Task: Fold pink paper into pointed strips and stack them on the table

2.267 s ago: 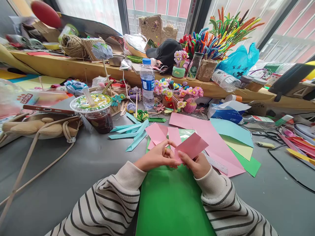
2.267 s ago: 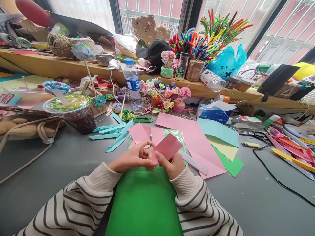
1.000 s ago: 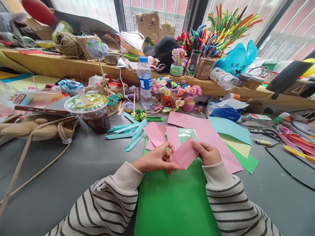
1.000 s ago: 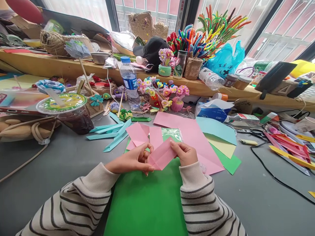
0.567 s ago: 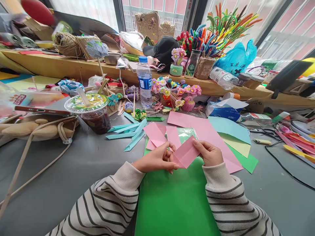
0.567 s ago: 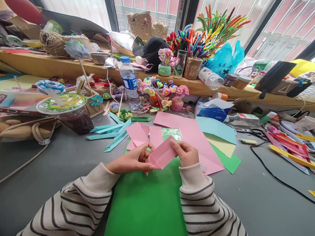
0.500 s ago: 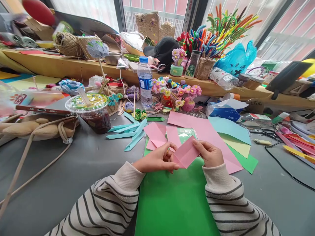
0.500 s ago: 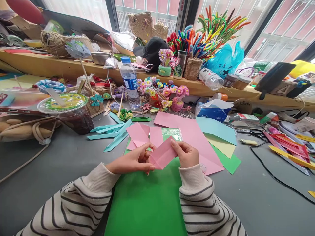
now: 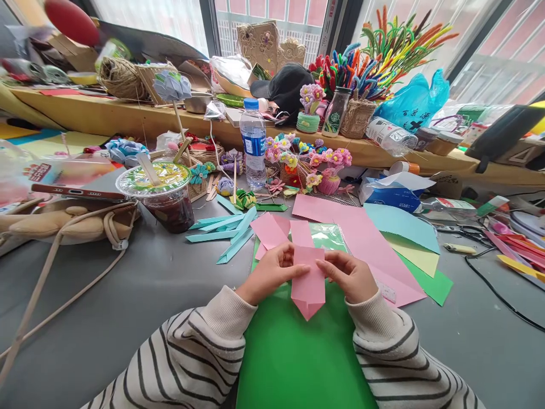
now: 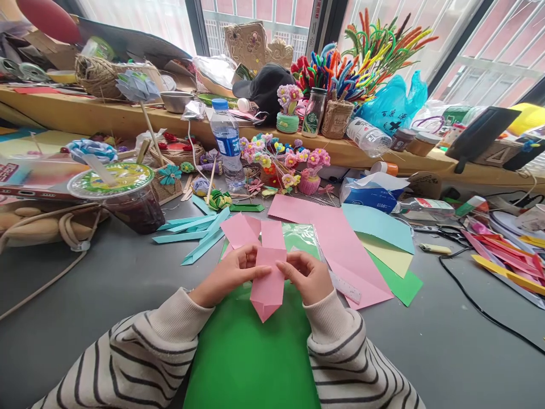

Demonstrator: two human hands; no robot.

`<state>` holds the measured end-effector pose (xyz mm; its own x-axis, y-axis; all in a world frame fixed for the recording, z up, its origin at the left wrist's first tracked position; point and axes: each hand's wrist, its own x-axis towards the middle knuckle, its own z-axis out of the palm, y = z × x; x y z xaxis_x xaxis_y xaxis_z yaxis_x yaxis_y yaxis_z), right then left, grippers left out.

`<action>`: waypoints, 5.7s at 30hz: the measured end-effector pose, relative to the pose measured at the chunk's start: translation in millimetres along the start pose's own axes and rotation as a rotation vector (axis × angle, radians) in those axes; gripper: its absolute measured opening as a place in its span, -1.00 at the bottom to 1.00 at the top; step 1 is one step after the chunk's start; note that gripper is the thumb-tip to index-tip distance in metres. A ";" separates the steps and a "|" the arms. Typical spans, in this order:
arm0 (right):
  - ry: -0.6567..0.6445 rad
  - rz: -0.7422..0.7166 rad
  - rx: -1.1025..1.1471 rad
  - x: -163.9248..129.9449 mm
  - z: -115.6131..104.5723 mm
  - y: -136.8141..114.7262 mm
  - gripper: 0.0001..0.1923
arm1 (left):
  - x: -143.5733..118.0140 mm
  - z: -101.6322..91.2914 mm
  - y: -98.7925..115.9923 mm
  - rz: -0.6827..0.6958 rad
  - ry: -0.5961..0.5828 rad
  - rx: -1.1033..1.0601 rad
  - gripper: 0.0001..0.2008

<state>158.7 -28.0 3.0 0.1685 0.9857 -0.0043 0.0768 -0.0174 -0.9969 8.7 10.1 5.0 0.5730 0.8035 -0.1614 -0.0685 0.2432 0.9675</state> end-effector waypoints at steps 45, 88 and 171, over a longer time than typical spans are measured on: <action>0.124 -0.973 -0.703 -1.2 -3.6 1.8 -0.64 | -5.0 3.0 2.0 0.053 0.047 0.079 -0.71; -0.102 -1.207 -0.794 -6.8 -5.0 -5.8 -0.61 | -5.9 3.4 0.8 0.063 0.099 0.201 -0.68; -0.388 -0.280 -0.426 -0.6 -11.7 0.1 -0.65 | -5.6 -7.4 4.2 -0.040 -0.215 0.300 -0.71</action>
<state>170.1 -30.5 3.9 -0.2769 0.9501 0.1439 0.4640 0.2633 -0.8458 -0.8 10.6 8.6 0.7314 0.6560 -0.1865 0.1813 0.0766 0.9804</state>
